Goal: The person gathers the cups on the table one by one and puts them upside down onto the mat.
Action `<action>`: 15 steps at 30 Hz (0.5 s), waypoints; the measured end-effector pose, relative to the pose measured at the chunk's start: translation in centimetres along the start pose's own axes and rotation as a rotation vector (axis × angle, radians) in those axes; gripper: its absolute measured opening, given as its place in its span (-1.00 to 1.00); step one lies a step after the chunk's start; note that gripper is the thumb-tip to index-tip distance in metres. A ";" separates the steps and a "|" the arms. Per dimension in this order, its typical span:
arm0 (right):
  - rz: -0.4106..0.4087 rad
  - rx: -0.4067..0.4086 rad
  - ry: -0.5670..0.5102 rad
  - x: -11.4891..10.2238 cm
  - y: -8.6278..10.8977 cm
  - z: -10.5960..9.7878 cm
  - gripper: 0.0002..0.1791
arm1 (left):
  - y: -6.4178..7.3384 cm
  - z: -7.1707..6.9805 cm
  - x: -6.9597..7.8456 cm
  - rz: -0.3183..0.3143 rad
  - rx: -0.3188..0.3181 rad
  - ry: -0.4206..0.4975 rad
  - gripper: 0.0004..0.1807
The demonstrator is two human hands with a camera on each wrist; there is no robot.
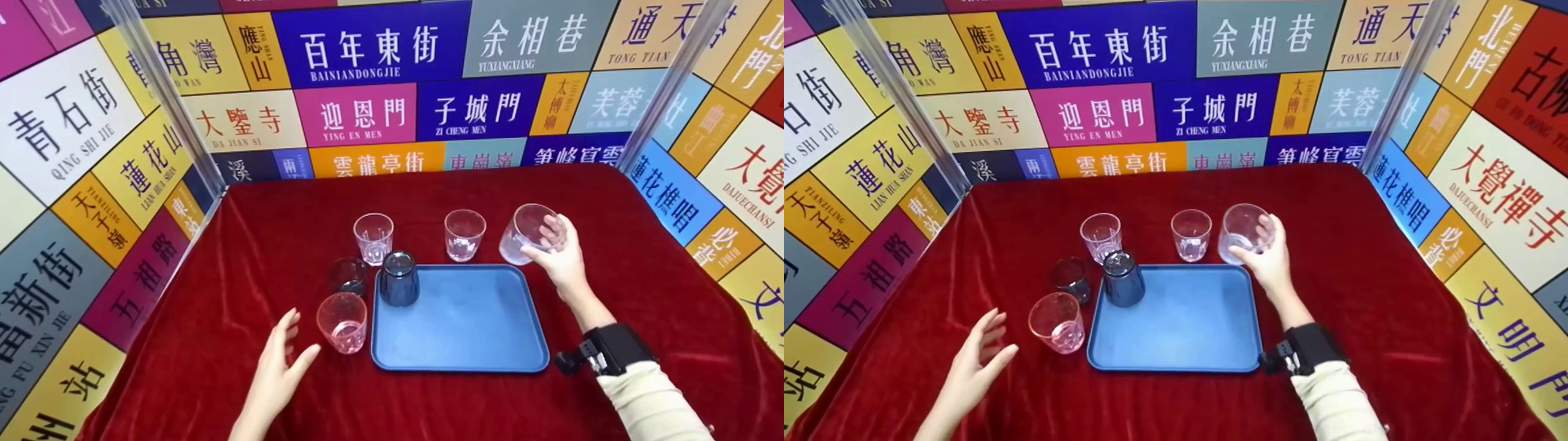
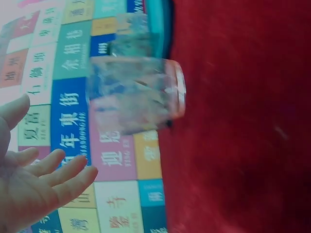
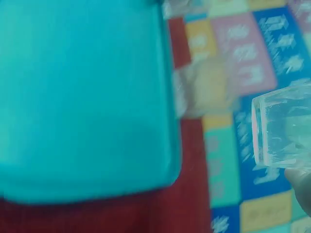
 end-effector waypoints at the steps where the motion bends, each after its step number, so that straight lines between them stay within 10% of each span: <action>1: -0.006 -0.004 -0.035 -0.6 0.4 0.5 -0.13 | 0.0 0.2 0.5 0.012 0.008 0.012 -0.32; 15: 0.054 -0.066 -0.768 -2.4 8.5 9.4 -0.62 | -1.2 6.4 9.8 0.276 -0.028 0.113 -0.34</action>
Point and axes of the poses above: each hand's wrist, its own y-axis away from the middle knuckle, its own z-axis out of the palm, x = y × z, the point moved 10 cm from there along -y, towards the middle knuckle, and after that the axes turned 11 degrees about -z, right-handed, at the moved point
